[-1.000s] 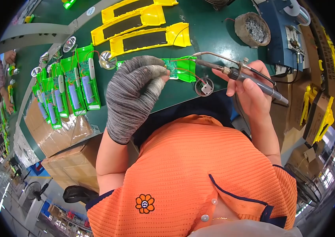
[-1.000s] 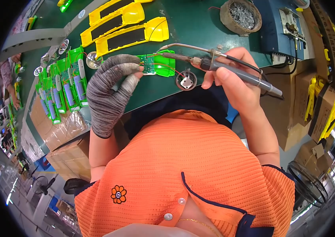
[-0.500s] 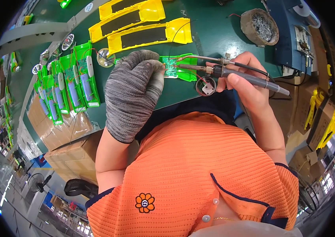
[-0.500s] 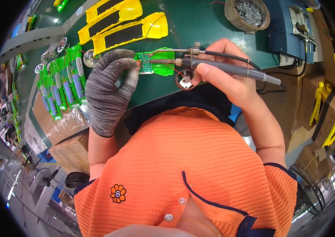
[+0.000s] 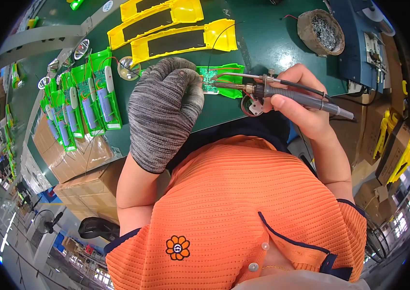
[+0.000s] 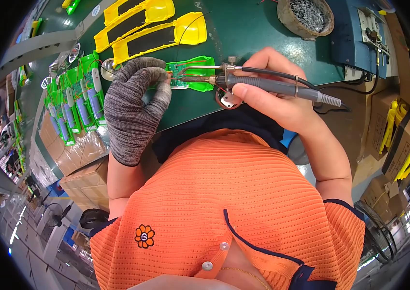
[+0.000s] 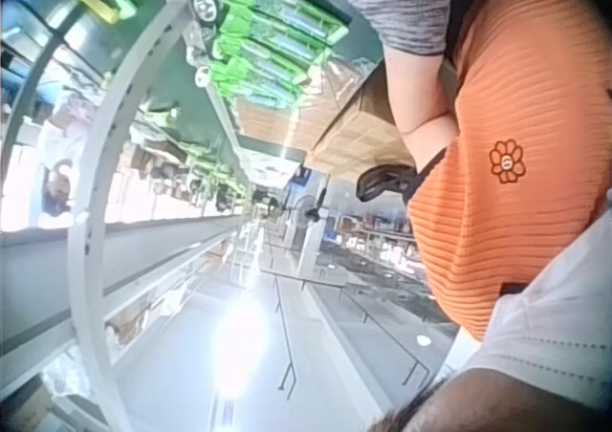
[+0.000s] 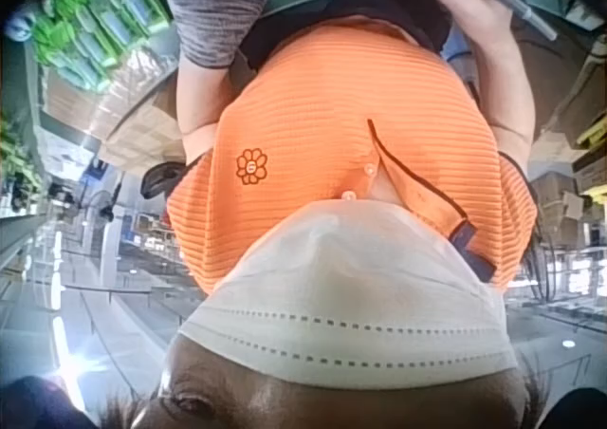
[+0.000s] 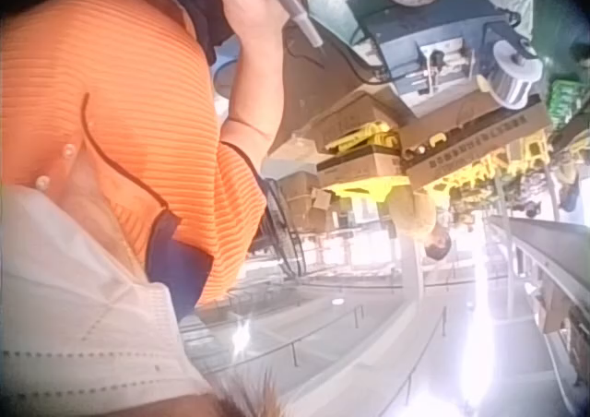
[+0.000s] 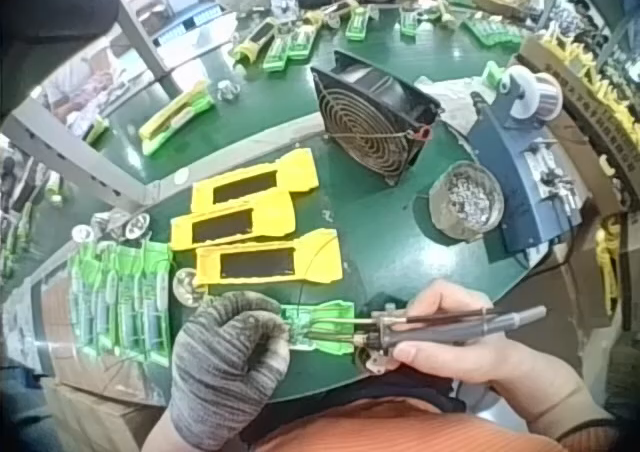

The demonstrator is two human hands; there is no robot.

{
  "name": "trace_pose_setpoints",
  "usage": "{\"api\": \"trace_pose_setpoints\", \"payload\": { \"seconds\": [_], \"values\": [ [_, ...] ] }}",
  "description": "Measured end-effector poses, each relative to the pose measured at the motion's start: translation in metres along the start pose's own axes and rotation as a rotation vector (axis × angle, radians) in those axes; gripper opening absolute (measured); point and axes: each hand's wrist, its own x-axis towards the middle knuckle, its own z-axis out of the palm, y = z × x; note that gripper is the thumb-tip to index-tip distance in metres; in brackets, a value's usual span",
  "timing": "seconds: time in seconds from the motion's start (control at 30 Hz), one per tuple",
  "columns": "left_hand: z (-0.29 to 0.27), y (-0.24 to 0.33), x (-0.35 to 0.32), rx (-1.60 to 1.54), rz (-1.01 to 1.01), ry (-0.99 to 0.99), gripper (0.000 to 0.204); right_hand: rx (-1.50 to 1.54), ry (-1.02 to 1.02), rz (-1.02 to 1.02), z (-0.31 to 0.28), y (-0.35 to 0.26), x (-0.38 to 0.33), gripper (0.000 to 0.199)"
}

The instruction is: Soldering internal components and wires onto a circuit board and assembling them into a flashlight housing.

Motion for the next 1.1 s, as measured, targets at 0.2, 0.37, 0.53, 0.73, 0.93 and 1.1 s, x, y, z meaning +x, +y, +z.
{"api": "trace_pose_setpoints", "payload": {
  "seconds": [0.2, 0.37, 0.53, 0.73, 0.93, 1.1],
  "values": [
    [0.0000, 0.0010, 0.0016, -0.012, -0.005, -0.003, 0.014, -0.016, 0.030, 0.021, 0.0023, -0.0003, -0.0008, 0.017],
    [-0.0008, 0.0013, 0.0021, -0.010, -0.007, -0.010, 0.013, -0.014, 0.020, 0.019, 0.0016, 0.0003, -0.0002, 0.017],
    [-0.0007, 0.0003, 0.0014, -0.036, -0.032, -0.025, 0.013, -0.023, 0.021, 0.021, 0.0016, 0.0001, 0.0000, 0.017],
    [-0.0016, -0.0005, 0.0025, -0.027, -0.038, -0.049, 0.013, 0.055, -0.016, 0.005, -0.0003, 0.0032, 0.0009, 0.016],
    [-0.0034, 0.0011, 0.0033, -0.011, -0.027, -0.059, 0.014, 0.122, -0.013, -0.028, -0.0011, 0.0053, 0.0019, 0.016],
    [-0.0039, -0.0005, 0.0030, -0.007, 0.007, -0.051, 0.014, 0.097, -0.036, -0.047, -0.0018, 0.0075, 0.0017, 0.017]
  ]
}}
